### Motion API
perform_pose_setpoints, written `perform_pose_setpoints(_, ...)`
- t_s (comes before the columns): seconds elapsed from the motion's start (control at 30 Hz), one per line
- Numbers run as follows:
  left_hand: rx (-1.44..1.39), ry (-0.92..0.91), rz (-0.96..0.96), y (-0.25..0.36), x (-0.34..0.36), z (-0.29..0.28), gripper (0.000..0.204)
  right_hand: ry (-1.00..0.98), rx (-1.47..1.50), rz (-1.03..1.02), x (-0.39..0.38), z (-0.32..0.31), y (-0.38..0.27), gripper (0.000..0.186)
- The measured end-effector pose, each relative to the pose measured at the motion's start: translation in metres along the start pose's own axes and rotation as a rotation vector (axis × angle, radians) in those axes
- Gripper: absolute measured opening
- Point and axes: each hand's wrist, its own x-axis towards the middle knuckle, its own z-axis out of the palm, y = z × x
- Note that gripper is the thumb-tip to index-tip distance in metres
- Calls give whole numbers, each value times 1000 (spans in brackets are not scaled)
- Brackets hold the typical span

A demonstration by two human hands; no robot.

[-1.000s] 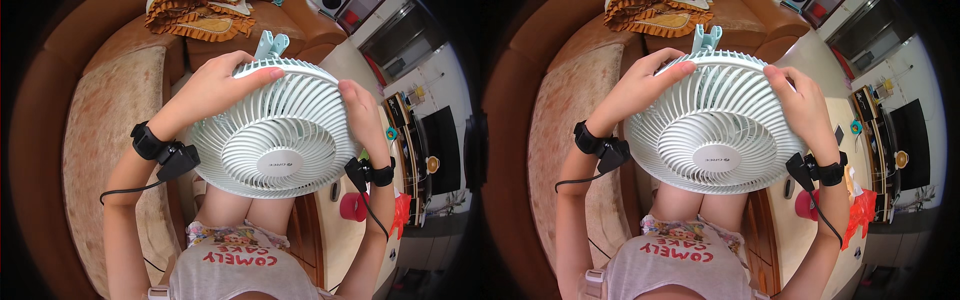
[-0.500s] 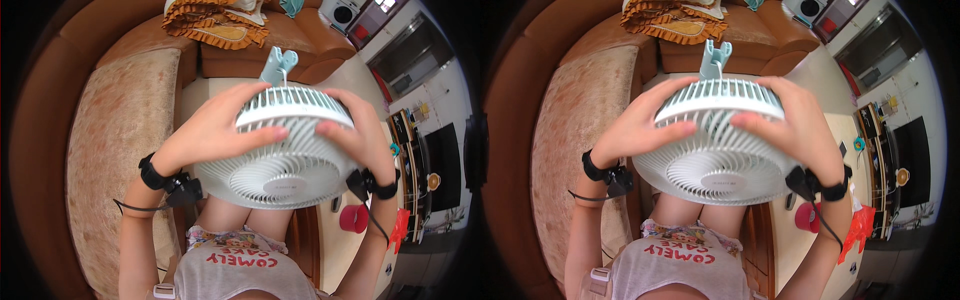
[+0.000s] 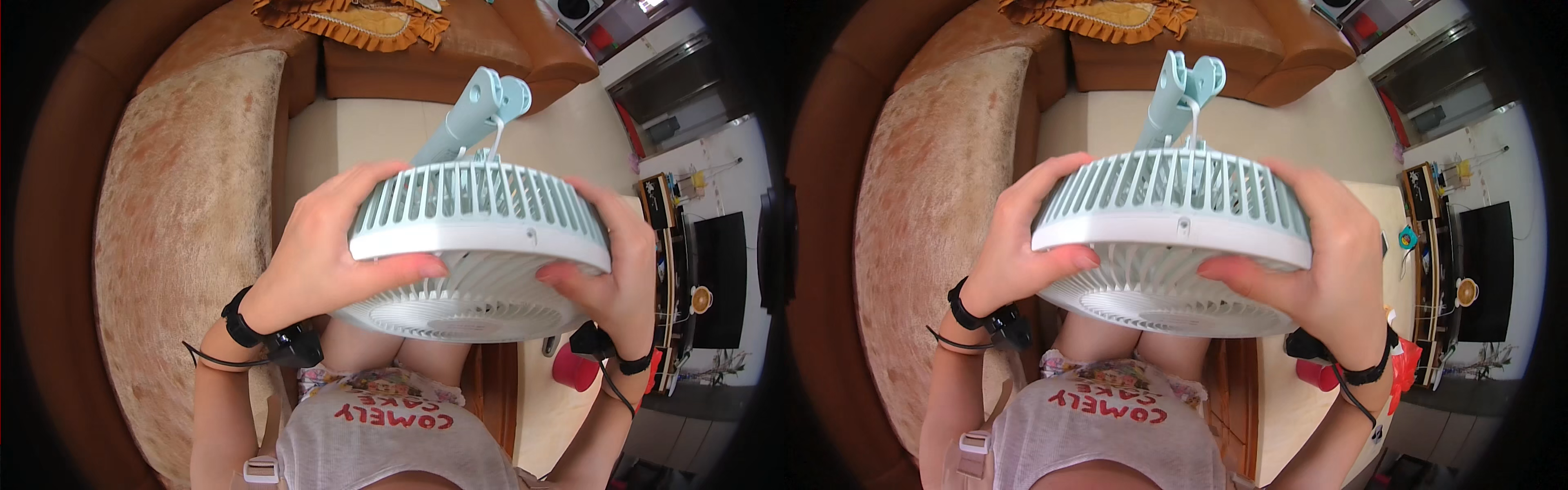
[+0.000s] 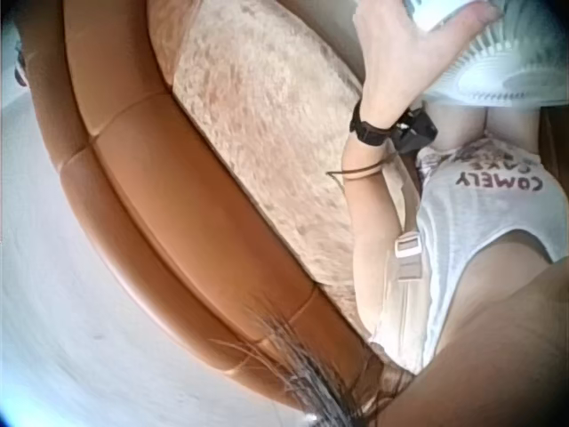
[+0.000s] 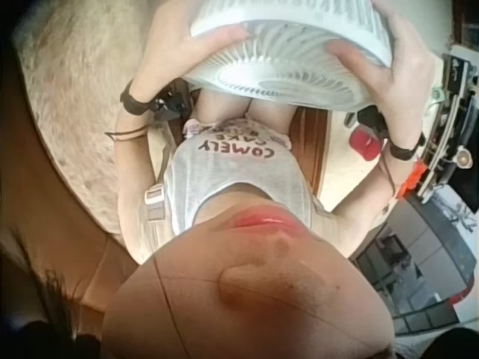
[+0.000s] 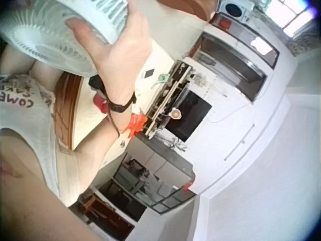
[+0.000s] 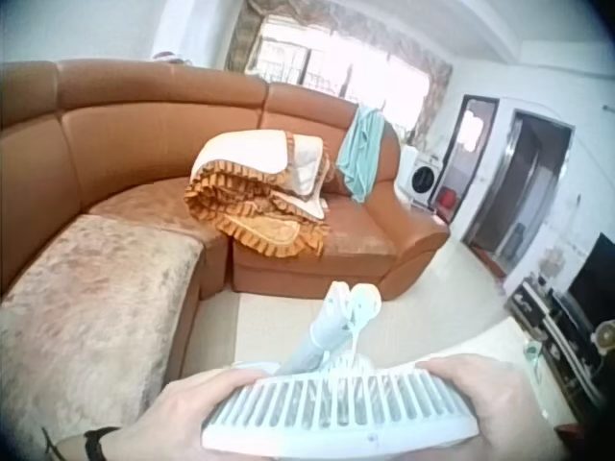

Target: Disassembling and reassembling a small electric fan using a screwdriver.

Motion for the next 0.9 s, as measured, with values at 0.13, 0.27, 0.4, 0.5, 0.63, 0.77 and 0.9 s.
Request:
perform_pose_setpoints(0.13,-177,59,-63,-15,-3,-1,70,37,291,104,4,0,16,78)
perform_pose_setpoints(0.27,-375,105,-198,-38,-27,10,71,165,259,253,-34,-2,47,97)
perform_pose_setpoints(0.4,-303,206,-145,-50,-35,12,71,214,259,280,-60,8,77,92)
perform_pose_setpoints(0.5,-256,180,-159,-55,-28,9,68,252,219,272,-51,10,80,78)
perform_pose_setpoints(0.63,-250,196,-227,-57,-33,7,66,188,218,214,-45,17,90,65)
perform_pose_setpoints(0.77,-321,211,-176,-60,-48,20,78,246,284,182,-66,21,103,81)
perform_pose_setpoints(0.9,-412,279,-264,-80,-84,39,92,557,507,608,-125,57,140,82)
